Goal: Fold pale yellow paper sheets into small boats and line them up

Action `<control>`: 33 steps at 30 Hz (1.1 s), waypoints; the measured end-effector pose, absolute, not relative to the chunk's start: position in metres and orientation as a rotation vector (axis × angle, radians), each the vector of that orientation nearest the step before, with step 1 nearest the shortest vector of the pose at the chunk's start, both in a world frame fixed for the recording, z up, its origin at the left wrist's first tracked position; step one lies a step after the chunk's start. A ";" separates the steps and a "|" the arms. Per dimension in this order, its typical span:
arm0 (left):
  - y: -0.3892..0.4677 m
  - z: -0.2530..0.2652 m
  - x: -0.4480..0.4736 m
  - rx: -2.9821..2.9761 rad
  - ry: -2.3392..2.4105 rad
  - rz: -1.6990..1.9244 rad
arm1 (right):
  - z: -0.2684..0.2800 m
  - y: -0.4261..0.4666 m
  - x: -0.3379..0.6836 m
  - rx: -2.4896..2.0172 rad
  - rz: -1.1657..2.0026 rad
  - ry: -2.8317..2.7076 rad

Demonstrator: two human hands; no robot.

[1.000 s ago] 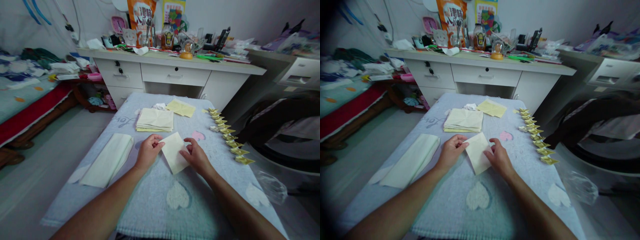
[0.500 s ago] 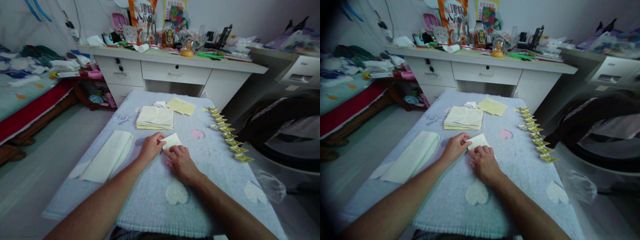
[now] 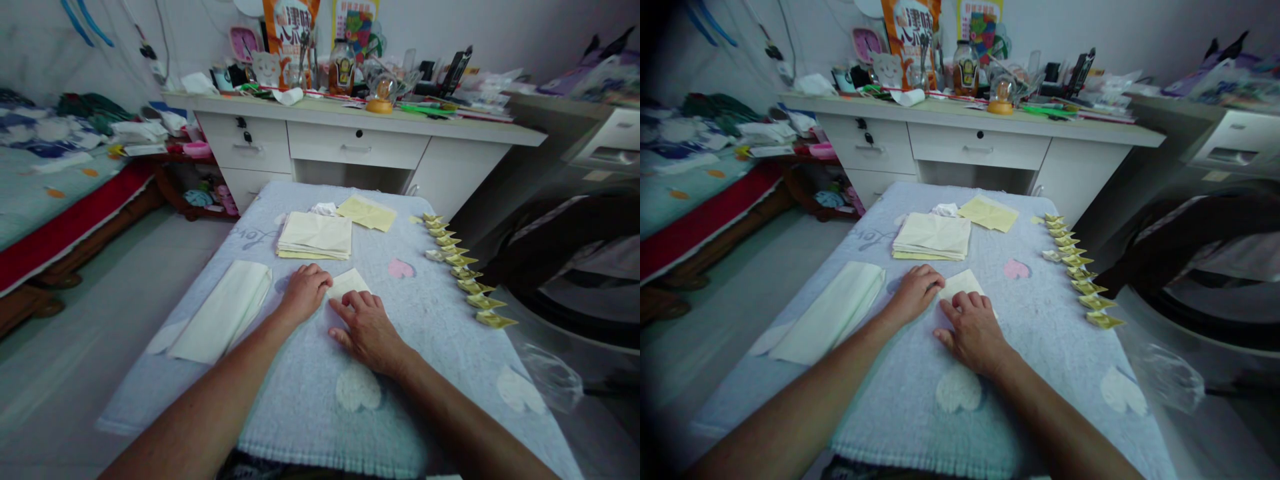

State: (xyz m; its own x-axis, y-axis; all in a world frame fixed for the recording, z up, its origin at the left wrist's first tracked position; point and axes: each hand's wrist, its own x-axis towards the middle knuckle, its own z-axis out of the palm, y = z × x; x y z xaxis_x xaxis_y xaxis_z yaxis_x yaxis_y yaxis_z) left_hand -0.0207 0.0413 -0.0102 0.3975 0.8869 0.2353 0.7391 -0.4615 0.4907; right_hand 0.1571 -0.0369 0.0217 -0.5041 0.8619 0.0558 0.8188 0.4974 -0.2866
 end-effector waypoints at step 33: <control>0.036 -0.010 -0.022 2.341 1.593 0.668 | 0.023 -0.045 0.195 -1.337 0.395 -2.481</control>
